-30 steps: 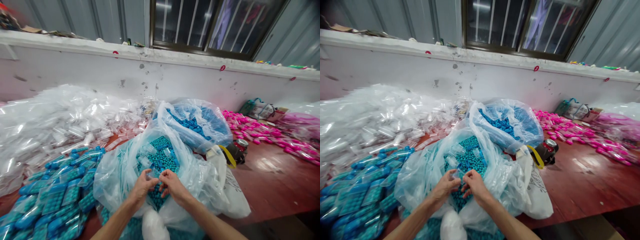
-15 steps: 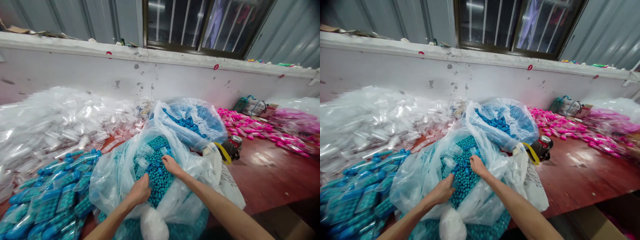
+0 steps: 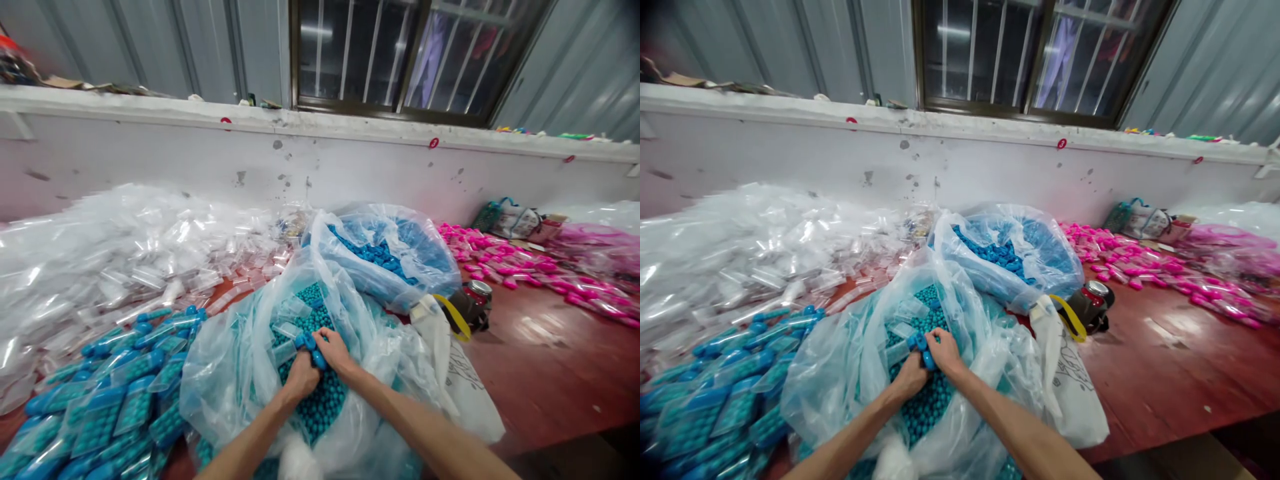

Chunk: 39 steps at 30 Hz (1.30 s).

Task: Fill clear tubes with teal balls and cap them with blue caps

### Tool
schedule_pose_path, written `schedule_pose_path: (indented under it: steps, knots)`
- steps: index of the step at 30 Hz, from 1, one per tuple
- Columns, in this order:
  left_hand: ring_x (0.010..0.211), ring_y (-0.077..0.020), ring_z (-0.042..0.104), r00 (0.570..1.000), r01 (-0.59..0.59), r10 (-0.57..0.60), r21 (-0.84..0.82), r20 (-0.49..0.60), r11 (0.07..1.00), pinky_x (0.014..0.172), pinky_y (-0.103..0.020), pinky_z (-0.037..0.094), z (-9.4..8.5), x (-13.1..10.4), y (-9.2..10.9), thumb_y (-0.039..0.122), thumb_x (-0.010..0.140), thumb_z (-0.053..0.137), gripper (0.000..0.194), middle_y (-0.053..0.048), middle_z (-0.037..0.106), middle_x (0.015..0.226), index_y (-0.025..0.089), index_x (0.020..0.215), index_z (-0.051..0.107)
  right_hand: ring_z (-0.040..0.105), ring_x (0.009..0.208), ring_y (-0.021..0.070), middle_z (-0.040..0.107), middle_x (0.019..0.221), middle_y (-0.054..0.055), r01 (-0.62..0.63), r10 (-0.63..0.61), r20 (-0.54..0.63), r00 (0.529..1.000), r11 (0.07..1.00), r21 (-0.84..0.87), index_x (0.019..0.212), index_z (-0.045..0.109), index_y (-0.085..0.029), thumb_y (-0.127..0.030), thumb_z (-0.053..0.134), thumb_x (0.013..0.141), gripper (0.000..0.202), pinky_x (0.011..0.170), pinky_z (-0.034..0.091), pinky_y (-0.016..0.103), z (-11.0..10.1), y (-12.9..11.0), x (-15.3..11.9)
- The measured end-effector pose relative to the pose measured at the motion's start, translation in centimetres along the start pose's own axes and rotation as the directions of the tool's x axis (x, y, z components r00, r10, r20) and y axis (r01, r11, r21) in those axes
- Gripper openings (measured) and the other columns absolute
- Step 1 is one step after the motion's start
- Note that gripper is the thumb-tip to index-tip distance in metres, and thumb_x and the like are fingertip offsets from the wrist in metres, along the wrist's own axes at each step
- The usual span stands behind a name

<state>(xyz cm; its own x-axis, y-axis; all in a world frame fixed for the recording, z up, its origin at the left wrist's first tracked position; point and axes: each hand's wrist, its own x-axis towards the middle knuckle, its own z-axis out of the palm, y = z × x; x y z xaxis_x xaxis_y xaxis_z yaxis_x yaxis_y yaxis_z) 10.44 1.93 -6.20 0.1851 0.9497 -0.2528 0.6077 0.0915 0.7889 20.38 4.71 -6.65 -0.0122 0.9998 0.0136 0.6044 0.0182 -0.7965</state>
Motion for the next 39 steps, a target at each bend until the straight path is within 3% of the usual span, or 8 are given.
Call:
schedule_pose_path:
  steps: [5, 13, 16, 20, 24, 28, 34, 39]
  knots:
    - [0.087, -0.0185, 0.056, 0.995, -0.09, 0.066, -0.345, -0.081, 0.934, 0.079, -0.028, 0.044, 0.3, 0.1, -1.4, 0.016, 0.066, 0.052, 0.037, -0.004, 0.063, 0.088, 0.015, 0.103, 0.05, 0.059, 0.079, 0.0154, 0.066, 0.081, 0.002, 0.023, -0.028, 0.06, 0.998, 0.996, 0.083, 0.08, 0.064, -0.016, -0.026, 0.045, 0.078, 0.021, 0.074, 0.043, 0.024, -1.2, -0.4, -1.6]
    - [0.075, -0.0128, 0.053, 0.998, -0.035, -0.005, -0.71, -0.055, 0.703, 0.073, -0.024, 0.041, -0.5, -0.9, -2.9, 0.034, 0.056, 0.067, 0.064, -0.001, 0.058, 0.087, 0.016, 0.113, 0.043, 0.056, 0.098, 0.0183, 0.065, 0.102, 0.006, 0.046, -0.05, 0.169, 0.984, 0.999, 0.026, 0.097, 0.064, -0.017, -0.02, 0.042, 0.079, 0.029, 0.089, 0.039, 0.031, -4.4, 0.1, -2.1]
    - [0.076, -0.014, 0.053, 0.996, -0.076, 0.036, -0.628, -0.077, 0.775, 0.076, -0.027, 0.041, -0.4, -0.9, -3.0, 0.028, 0.058, 0.064, 0.059, -0.001, 0.058, 0.087, 0.015, 0.112, 0.043, 0.056, 0.098, 0.0198, 0.064, 0.103, 0.007, 0.154, -0.13, 0.253, 0.959, 0.985, -0.078, 0.102, 0.063, -0.016, -0.016, 0.047, 0.075, 0.032, 0.09, 0.037, 0.031, -4.2, -0.3, -3.0]
    - [0.098, -0.0189, 0.052, 0.975, -0.21, 0.172, -0.323, -0.14, 0.923, 0.091, -0.031, 0.036, -0.4, -1.6, -2.7, 0.012, 0.062, 0.052, 0.056, -0.006, 0.057, 0.106, 0.016, 0.117, 0.041, 0.059, 0.087, 0.0175, 0.066, 0.095, 0.006, 0.222, -0.183, 0.352, 0.918, 0.972, -0.074, 0.106, 0.06, -0.015, -0.01, 0.044, 0.072, 0.038, 0.08, 0.042, 0.027, -3.9, -0.3, -3.5]
    - [0.124, -0.0229, 0.034, 0.97, -0.173, 0.171, 0.002, -0.173, 0.985, 0.1, -0.034, 0.026, -1.2, -3.1, -2.0, 0.006, 0.062, 0.047, 0.069, -0.013, 0.039, 0.134, 0.012, 0.13, 0.031, 0.06, 0.083, 0.0158, 0.067, 0.091, 0.001, 0.233, -0.213, 0.375, 0.902, 0.972, -0.009, 0.1, 0.064, -0.018, -0.008, 0.044, 0.069, 0.038, 0.078, 0.044, 0.026, -4.2, 0.2, -3.2]
    - [0.107, -0.0232, 0.051, 0.983, -0.081, 0.115, 0.23, -0.142, 0.97, 0.09, -0.033, 0.035, -2.5, -4.4, -1.4, 0.014, 0.071, 0.048, 0.044, -0.012, 0.057, 0.111, 0.014, 0.115, 0.046, 0.058, 0.097, 0.0173, 0.066, 0.104, 0.005, 0.279, -0.232, 0.351, 0.907, 0.956, -0.089, 0.101, 0.064, -0.018, -0.009, 0.039, 0.075, 0.037, 0.089, 0.039, 0.028, -4.5, -0.3, -3.0]
    - [0.092, -0.02, 0.054, 0.973, -0.142, 0.192, 0.324, -0.127, 0.935, 0.082, -0.028, 0.036, -2.3, -4.5, -1.1, 0.016, 0.073, 0.049, 0.02, -0.005, 0.06, 0.093, 0.02, 0.092, 0.054, 0.059, 0.092, 0.0189, 0.067, 0.096, 0.007, 0.192, -0.112, 0.288, 0.951, 0.944, -0.267, 0.094, 0.064, -0.019, -0.022, 0.039, 0.084, 0.027, 0.08, 0.04, 0.028, -4.4, -1.7, -4.4]
    - [0.081, -0.0179, 0.053, 0.975, -0.151, 0.17, 0.137, -0.142, 0.979, 0.076, -0.027, 0.036, -2.4, -3.4, -1.4, 0.017, 0.07, 0.05, 0.016, -0.002, 0.059, 0.082, 0.02, 0.085, 0.054, 0.058, 0.091, 0.0215, 0.064, 0.093, 0.009, 0.199, -0.049, 0.272, 0.961, 0.806, -0.558, 0.091, 0.061, -0.017, -0.026, 0.046, 0.083, 0.019, 0.076, 0.038, 0.029, -3.7, -1.6, -6.6]
